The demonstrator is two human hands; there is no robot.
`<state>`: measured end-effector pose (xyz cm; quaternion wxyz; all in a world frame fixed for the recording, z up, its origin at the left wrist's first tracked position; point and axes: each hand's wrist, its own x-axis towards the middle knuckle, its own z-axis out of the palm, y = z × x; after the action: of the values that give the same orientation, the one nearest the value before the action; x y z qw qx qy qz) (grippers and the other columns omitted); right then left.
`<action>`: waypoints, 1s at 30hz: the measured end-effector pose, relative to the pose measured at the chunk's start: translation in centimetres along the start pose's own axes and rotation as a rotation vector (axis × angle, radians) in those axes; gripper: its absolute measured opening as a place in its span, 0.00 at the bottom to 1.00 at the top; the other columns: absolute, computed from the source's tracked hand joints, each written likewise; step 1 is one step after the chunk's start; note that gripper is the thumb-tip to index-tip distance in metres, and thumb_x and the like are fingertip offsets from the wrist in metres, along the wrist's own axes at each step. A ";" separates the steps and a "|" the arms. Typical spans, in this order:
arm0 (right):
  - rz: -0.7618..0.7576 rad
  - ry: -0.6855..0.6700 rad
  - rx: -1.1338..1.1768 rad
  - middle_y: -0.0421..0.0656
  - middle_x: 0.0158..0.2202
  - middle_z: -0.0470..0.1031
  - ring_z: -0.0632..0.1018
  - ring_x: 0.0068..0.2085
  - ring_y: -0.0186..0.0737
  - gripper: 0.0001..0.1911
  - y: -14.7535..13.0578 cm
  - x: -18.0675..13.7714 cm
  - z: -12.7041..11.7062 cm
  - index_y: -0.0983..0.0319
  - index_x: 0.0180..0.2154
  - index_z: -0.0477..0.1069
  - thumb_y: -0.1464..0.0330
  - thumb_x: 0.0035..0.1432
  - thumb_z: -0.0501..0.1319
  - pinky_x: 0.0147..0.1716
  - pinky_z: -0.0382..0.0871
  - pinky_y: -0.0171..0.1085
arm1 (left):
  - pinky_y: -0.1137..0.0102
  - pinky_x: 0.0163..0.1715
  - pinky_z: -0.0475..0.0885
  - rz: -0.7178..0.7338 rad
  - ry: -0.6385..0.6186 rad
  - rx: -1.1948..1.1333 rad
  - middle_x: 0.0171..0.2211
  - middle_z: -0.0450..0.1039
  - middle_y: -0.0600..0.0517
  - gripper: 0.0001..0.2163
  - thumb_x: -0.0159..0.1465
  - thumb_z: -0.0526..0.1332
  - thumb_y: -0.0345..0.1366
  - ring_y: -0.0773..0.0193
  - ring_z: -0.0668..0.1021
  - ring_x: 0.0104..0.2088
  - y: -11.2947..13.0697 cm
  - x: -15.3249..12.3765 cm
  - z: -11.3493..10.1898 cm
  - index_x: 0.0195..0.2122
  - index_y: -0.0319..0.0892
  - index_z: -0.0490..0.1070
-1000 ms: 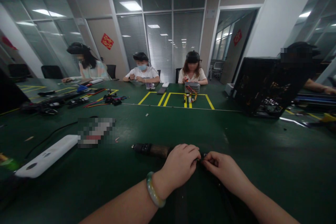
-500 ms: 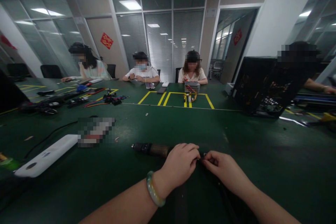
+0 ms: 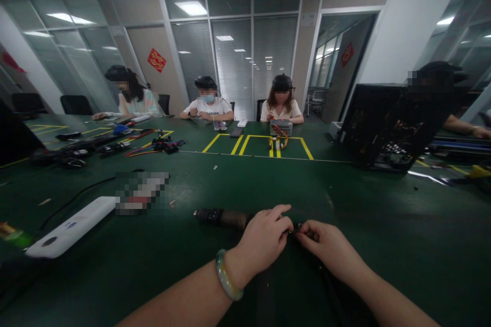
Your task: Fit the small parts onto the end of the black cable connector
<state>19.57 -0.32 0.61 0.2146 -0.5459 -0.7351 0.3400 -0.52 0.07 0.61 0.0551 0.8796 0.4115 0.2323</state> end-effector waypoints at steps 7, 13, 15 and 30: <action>-0.014 0.015 -0.005 0.38 0.30 0.78 0.77 0.31 0.37 0.09 0.7 0.4 0.3 0.59 0.33 0.74 0.64 0.61 0.58 0.27 0.62 0.31 | 0.60 0.50 0.68 -0.036 0.044 -0.025 0.60 0.59 0.50 0.09 0.59 0.60 0.26 0.57 0.71 0.51 -0.2 -0.1 0.3 0.40 0.43 0.67; 0.003 -0.008 -0.003 0.37 0.31 0.78 0.77 0.30 0.37 0.09 0.6 0.3 0.1 0.58 0.34 0.75 0.62 0.61 0.58 0.27 0.62 0.31 | 0.59 0.51 0.68 -0.013 0.024 -0.042 0.61 0.59 0.52 0.07 0.60 0.60 0.26 0.58 0.71 0.52 -0.2 -0.2 0.1 0.38 0.43 0.67; 0.001 -0.001 0.002 0.38 0.31 0.79 0.77 0.31 0.37 0.09 0.5 0.3 0.1 0.58 0.34 0.75 0.63 0.61 0.58 0.27 0.62 0.31 | 0.59 0.51 0.67 -0.009 0.024 -0.044 0.61 0.59 0.53 0.07 0.60 0.60 0.26 0.58 0.71 0.51 -0.2 -0.2 0.1 0.38 0.44 0.67; -0.012 0.010 0.037 0.37 0.31 0.79 0.78 0.31 0.37 0.08 1.2 0.3 0.3 0.58 0.34 0.75 0.63 0.61 0.59 0.28 0.63 0.31 | 0.58 0.51 0.67 -0.018 0.001 -0.033 0.61 0.58 0.52 0.09 0.59 0.59 0.24 0.57 0.71 0.52 -0.1 -0.1 0.1 0.39 0.44 0.68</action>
<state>20.06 0.07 -0.50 0.2303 -0.5394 -0.7308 0.3493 -0.60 0.10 0.48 0.0717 0.8747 0.4156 0.2389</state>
